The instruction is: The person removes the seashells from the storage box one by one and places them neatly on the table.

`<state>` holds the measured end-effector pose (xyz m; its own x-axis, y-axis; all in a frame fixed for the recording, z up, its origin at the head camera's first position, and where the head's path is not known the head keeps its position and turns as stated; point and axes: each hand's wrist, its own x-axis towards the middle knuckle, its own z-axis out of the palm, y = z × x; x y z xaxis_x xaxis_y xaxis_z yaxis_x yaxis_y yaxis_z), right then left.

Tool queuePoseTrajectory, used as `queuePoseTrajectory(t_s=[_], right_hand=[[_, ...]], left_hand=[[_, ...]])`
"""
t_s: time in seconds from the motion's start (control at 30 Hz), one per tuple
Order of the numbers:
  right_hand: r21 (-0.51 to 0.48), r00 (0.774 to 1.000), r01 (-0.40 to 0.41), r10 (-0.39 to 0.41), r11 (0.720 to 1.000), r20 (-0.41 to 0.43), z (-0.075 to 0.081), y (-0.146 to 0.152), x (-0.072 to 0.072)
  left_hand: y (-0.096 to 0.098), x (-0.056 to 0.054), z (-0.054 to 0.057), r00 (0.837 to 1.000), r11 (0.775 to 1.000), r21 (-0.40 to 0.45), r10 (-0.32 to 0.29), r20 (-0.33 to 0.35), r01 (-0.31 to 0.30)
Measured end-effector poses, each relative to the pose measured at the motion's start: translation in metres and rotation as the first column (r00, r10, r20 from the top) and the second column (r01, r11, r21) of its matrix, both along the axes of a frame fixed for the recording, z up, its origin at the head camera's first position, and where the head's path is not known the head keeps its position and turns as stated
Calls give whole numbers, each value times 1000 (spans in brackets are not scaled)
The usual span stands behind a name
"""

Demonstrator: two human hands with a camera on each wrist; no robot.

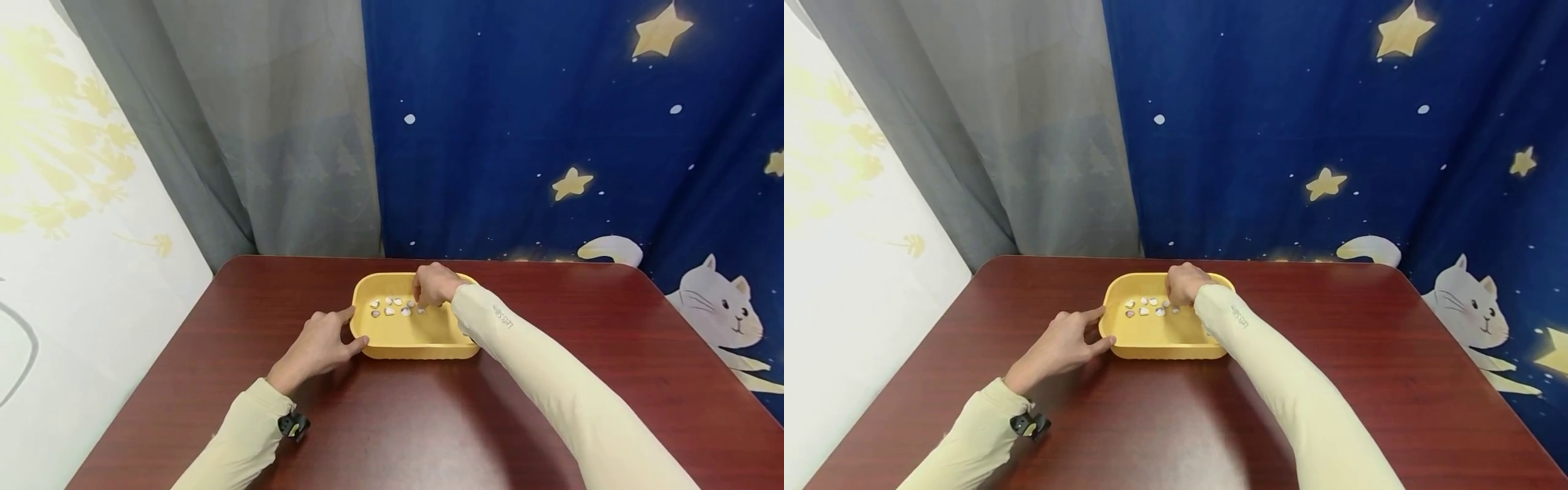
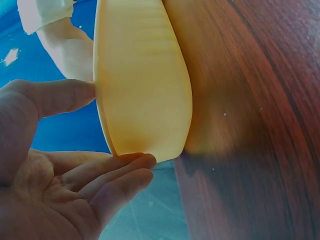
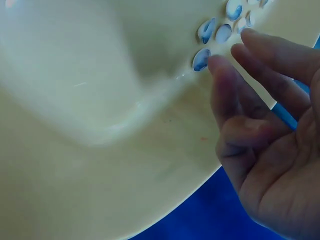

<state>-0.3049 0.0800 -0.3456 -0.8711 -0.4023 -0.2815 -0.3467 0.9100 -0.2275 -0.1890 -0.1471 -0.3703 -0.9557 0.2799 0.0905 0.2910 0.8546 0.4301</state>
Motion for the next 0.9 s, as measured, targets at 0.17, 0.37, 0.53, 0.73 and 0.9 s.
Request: queuePoseTrajectory(t_s=[0.17, 0.37, 0.53, 0.73, 0.9], right_hand=[[-1, 1000, 1, -1, 1000, -20, -4, -4, -6], [-9, 999, -14, 14, 1000, -37, -5, -8, -7], [-21, 998, -40, 39, 999, -53, -6, -13, -7], [-8, 982, -174, 173, 985, -72, -11, -18, -7], [19, 968, -227, 228, 974, -102, -17, -19, -8]], left_hand=[[0, 0, 1, 1000, 1000, 4, 11, 21, -11], [1, 0, 1, 999, 1000, 2, 24, 31, -24], [0, 1, 2, 999, 999, 13, 30, 36, -30], [-1, 3, 2, 999, 999, 15, 35, 27, -35], [0, 2, 1, 999, 999, 21, 35, 30, -36]])
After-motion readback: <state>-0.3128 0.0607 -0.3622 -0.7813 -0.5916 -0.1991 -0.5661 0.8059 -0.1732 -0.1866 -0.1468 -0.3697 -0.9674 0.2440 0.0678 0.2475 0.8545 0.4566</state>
